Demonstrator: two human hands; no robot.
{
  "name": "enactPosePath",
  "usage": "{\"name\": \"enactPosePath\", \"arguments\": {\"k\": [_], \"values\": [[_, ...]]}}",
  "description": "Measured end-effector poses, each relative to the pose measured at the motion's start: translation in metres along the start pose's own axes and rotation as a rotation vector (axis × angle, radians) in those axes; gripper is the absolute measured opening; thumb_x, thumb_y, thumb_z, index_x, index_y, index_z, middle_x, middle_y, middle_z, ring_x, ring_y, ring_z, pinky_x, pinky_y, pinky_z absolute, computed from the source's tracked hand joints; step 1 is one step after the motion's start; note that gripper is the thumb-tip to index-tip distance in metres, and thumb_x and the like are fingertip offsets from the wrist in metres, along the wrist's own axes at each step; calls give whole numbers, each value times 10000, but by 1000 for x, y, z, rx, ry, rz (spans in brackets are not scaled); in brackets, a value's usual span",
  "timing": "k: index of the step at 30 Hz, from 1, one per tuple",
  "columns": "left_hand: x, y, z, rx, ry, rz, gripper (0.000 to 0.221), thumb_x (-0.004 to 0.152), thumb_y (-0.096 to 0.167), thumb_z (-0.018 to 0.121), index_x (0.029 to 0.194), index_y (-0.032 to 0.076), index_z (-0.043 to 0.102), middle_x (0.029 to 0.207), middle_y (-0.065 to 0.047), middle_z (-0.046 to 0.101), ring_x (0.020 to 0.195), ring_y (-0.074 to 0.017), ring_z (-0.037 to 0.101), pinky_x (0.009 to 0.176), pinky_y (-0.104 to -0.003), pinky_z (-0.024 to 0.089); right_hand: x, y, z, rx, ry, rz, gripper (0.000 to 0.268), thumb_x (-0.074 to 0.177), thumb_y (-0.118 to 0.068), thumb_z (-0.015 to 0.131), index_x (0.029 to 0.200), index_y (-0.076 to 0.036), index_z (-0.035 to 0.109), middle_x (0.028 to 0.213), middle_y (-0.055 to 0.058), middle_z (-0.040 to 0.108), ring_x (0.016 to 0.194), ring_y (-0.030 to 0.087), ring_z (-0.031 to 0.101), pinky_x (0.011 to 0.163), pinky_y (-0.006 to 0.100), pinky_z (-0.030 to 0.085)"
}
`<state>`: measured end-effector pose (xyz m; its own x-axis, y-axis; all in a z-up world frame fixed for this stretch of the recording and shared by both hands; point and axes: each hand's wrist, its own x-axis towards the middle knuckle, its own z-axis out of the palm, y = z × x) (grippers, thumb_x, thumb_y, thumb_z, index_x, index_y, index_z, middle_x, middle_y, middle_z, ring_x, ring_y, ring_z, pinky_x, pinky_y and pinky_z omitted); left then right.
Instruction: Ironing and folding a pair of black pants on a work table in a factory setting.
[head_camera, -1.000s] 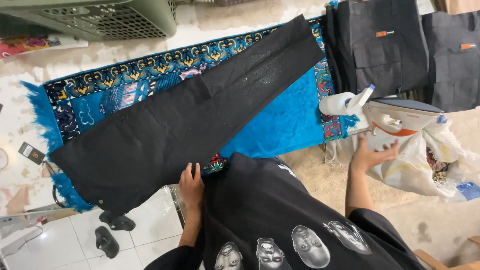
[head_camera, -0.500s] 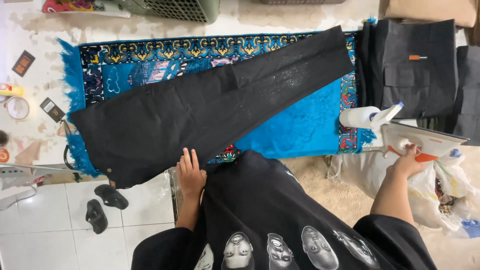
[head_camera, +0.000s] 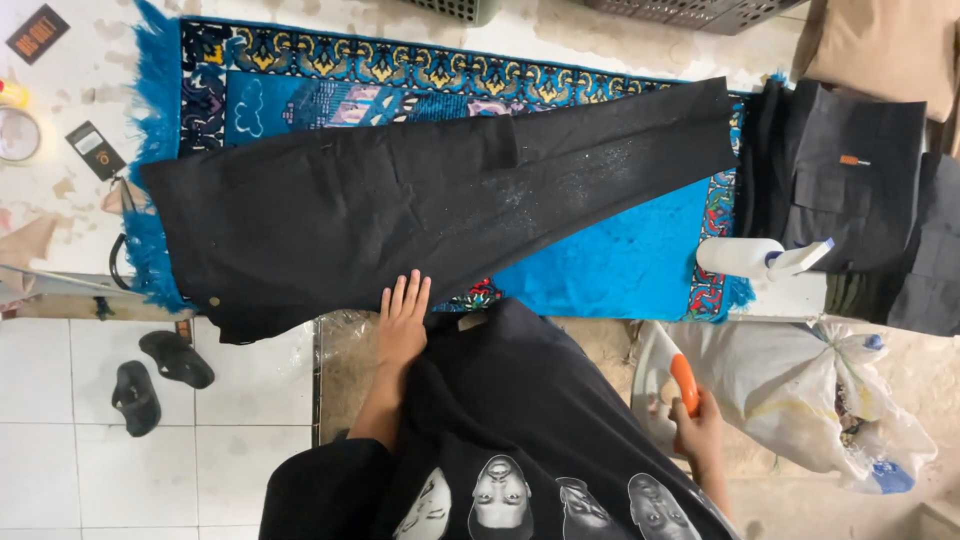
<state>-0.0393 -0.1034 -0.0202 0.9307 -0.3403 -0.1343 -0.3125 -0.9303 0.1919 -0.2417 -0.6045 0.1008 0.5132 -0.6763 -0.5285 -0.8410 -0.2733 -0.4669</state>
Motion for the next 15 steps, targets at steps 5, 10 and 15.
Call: {"name": "enactPosePath", "arguments": {"k": [5,10,15], "values": [[-2,-6,-1,30,-71,28,1022,776,103,653,1670,209,170,1752,-64,114,1584,-299,155,1294,-506,106,-28,-163,24,-55,-105,-341,510,995,-271,661,1432,-24,567,698,213,688,653,317,708,697,447,547],[-3,-5,2,-18,-17,36,929,834,81,579,1669,223,197,1753,-47,132,1587,-283,158,1295,-496,81,7,-265,86,-115,-69,-755,561,1008,-235,665,1449,89,544,974,382,683,908,558,668,750,600,515],[-2,-4,4,75,105,42,771,939,81,465,1661,246,248,1733,-45,222,1567,-272,244,1286,-476,147,63,-320,141,-103,-166,-850,502,1055,-286,632,1427,41,550,631,149,674,512,253,683,502,351,550]]}}
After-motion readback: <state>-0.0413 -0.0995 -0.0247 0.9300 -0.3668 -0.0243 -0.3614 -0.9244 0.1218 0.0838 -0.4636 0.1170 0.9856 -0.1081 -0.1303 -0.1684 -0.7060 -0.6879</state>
